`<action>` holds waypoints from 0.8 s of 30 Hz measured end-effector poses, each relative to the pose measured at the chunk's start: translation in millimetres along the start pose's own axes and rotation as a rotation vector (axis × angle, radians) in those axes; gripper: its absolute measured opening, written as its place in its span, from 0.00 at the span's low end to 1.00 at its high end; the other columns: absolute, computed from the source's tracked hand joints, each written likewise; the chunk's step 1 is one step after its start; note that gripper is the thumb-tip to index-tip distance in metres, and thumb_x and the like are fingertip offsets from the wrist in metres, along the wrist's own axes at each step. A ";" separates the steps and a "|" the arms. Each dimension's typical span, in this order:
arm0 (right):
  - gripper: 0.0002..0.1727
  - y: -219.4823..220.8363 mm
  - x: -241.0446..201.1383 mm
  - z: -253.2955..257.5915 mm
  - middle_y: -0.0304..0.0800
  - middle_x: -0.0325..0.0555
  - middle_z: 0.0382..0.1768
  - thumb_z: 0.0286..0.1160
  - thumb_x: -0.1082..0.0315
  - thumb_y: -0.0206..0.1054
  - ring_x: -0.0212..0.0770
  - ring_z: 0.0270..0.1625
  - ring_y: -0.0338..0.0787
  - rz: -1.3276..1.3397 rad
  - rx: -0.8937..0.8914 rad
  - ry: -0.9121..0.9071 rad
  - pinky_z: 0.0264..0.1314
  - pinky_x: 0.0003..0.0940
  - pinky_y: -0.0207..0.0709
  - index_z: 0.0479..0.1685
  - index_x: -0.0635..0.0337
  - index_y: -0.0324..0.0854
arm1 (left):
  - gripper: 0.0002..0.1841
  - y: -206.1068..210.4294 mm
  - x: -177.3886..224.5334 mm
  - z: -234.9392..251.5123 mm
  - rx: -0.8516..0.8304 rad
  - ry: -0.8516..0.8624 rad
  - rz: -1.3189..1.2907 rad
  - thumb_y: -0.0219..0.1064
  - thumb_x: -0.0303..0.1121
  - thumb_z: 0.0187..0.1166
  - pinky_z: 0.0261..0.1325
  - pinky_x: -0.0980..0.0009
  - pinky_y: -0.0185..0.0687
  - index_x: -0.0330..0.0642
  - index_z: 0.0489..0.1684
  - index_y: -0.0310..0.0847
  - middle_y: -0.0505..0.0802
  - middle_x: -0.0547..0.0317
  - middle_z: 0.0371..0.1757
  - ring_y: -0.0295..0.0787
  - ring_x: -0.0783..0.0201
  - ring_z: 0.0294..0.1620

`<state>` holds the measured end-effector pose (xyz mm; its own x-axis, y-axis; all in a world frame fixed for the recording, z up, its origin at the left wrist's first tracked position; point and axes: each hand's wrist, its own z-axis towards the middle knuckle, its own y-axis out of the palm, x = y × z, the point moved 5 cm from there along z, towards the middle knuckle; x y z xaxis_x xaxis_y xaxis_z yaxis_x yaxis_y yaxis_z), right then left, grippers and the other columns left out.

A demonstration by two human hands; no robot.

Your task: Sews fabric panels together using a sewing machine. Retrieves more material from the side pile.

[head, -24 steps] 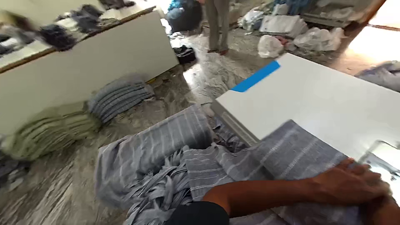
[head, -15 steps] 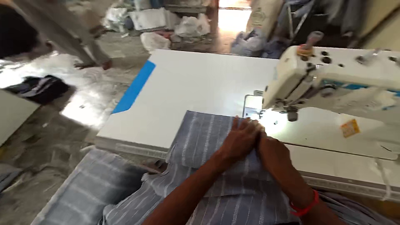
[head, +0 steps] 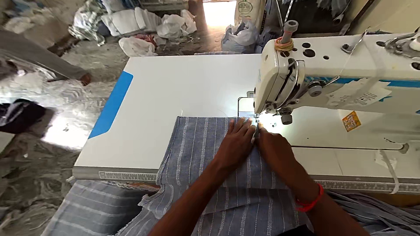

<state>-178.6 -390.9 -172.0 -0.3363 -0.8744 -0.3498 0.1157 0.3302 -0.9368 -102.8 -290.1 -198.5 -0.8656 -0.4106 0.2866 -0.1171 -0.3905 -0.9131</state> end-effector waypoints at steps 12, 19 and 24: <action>0.17 -0.1 1.5 7.9 0.88 0.60 0.30 0.90 0.65 0.56 0.62 0.32 0.91 -0.042 0.087 0.005 0.27 0.57 0.80 0.65 0.66 0.82 | 0.53 -67.3 -69.3 -178.5 0.020 -1.053 0.263 0.39 0.73 0.82 0.71 0.07 0.35 0.34 0.96 0.40 0.43 0.20 0.92 0.34 0.16 0.91; 0.17 -1.7 -4.7 5.3 0.87 0.62 0.30 0.90 0.65 0.55 0.64 0.31 0.90 -0.102 0.075 0.022 0.24 0.58 0.78 0.63 0.69 0.81 | 0.44 -104.8 -160.9 -78.9 0.182 -0.858 -0.497 0.56 0.63 0.84 0.92 0.41 0.48 0.46 0.95 0.51 0.63 0.50 0.94 0.54 0.53 0.94; 0.15 0.8 -1.6 5.1 0.87 0.60 0.30 0.89 0.66 0.56 0.63 0.30 0.90 -0.094 0.099 0.025 0.24 0.57 0.79 0.61 0.66 0.82 | 0.48 -120.3 -75.1 -169.4 0.150 -1.045 -0.080 0.52 0.69 0.82 0.84 0.26 0.53 0.44 0.96 0.49 0.59 0.36 0.93 0.52 0.34 0.93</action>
<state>-173.3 -391.0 -172.2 -0.3730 -0.8903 -0.2610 0.1740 0.2092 -0.9623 -106.1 -72.8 -159.3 -0.0004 -0.8565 0.5162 -0.0321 -0.5159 -0.8560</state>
